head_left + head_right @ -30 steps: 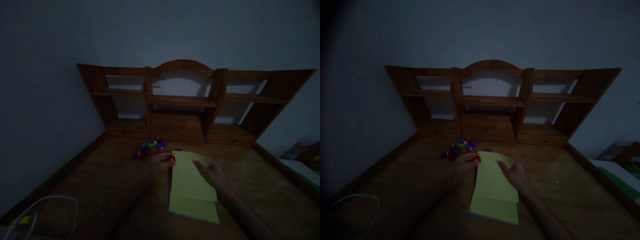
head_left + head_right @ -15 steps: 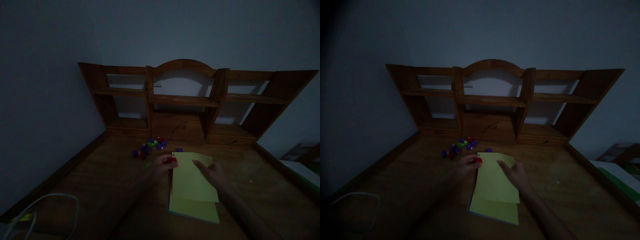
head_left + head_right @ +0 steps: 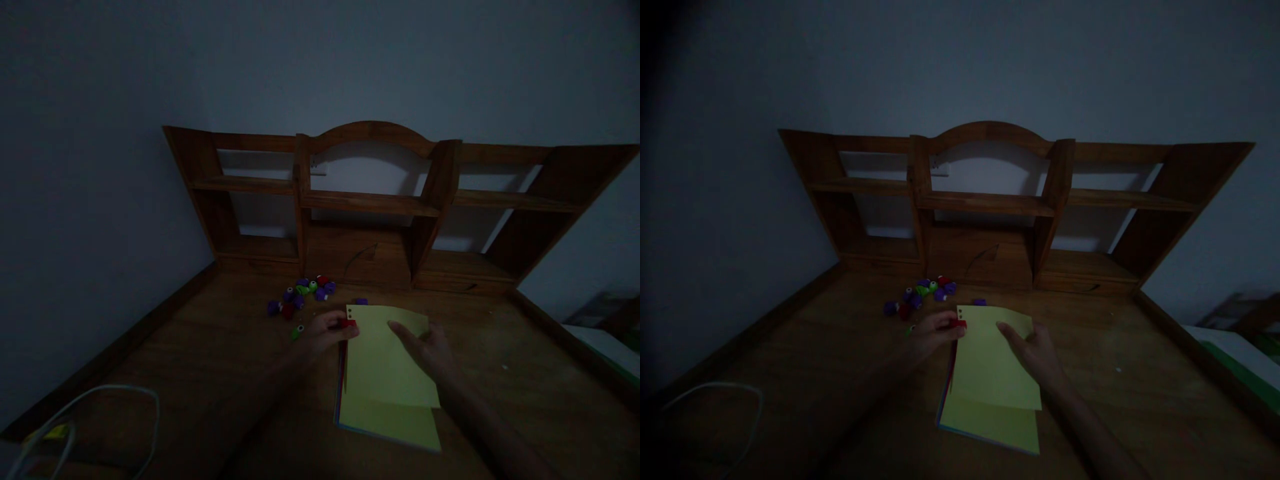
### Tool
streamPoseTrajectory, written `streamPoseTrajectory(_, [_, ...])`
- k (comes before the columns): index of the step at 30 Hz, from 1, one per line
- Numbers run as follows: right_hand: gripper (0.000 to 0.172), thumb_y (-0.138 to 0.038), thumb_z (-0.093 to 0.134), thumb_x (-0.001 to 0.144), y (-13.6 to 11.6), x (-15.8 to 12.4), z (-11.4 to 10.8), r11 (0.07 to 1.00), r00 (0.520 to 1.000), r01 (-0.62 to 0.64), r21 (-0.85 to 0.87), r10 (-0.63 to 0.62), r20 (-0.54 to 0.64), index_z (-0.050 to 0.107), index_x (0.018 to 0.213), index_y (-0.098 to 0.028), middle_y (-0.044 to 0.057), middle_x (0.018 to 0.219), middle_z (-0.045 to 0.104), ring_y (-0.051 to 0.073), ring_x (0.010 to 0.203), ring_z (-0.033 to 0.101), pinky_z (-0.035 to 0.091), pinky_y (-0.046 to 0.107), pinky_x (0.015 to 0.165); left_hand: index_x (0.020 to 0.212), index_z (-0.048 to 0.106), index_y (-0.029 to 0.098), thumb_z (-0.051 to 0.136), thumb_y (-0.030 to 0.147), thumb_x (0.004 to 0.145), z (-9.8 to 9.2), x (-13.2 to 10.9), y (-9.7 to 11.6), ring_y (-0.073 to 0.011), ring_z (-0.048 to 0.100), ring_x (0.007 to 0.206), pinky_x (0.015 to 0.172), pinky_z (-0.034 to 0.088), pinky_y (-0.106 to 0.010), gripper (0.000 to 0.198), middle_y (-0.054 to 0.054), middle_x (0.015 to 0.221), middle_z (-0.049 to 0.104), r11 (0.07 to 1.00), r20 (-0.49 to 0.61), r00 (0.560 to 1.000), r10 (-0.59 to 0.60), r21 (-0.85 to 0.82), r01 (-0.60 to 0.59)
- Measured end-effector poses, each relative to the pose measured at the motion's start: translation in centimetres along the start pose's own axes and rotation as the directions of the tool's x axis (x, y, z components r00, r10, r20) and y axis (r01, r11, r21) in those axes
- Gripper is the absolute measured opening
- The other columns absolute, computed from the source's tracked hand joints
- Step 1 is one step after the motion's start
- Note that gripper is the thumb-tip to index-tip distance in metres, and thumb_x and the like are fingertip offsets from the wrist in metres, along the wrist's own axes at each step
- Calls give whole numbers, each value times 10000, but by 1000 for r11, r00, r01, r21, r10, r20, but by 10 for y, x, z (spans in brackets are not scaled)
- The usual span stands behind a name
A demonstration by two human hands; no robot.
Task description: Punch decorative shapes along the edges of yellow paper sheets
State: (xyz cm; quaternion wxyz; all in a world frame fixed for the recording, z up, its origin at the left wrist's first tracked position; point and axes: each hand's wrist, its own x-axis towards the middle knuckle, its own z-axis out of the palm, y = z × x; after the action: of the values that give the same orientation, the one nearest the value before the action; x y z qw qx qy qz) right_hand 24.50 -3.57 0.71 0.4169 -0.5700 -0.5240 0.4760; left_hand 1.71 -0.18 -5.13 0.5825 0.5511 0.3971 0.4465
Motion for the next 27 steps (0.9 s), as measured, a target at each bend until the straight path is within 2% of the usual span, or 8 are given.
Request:
streamPoseTrajectory(9, [433, -521, 726, 673, -2, 0, 2, 999, 999, -48, 26, 48, -18, 698, 841, -123, 150, 784, 752, 313, 674, 723, 571, 332, 543, 952, 698, 147, 792, 401, 645, 4, -2, 11, -224, 641, 934, 852, 472, -319, 410, -90, 995, 711, 1000, -90, 996, 3, 26, -1])
streamPoseTrajectory(14, [410, -518, 733, 669, -1, -2, 3, 998, 999, -40, 53, 39, 1, 703, 805, -132, 133, 765, 752, 305, 652, 721, 566, 333, 523, 945, 696, 138, 796, 395, 638, 4, -4, 17, -231, 638, 945, 857, 469, -326, 412, -99, 994, 708, 1000, -93, 995, -19, 16, 21])
streamPoseTrajectory(19, [386, -506, 733, 683, 0, 0, 2, 999, 1000, -17, 28, 17, -12, 704, 788, -136, 134, 771, 752, 309, 669, 720, 565, 332, 532, 956, 688, 139, 776, 392, 670, 4, -6, 19, -224, 626, 970, 873, 451, -316, 392, -93, 1018, 698, 1000, -44, 999, -2, 20, 3])
streamPoseTrajectory(24, [439, -533, 719, 691, 5, 3, 1, 1000, 1000, -21, -5, 21, 11, 701, 841, -121, 151, 824, 753, 319, 716, 723, 570, 348, 563, 939, 691, 147, 774, 409, 666, 5, -6, 15, -217, 618, 947, 842, 449, -301, 388, -77, 983, 695, 1000, -88, 996, -6, 23, 8])
streamPoseTrajectory(27, [452, -534, 727, 677, 6, 3, 2, 1000, 1000, -20, -5, 20, 1, 707, 856, -119, 154, 832, 752, 319, 718, 723, 571, 346, 562, 936, 695, 150, 758, 433, 680, 5, -5, 14, -214, 617, 937, 837, 447, -298, 386, -73, 977, 695, 1000, -76, 997, 12, 26, -10])
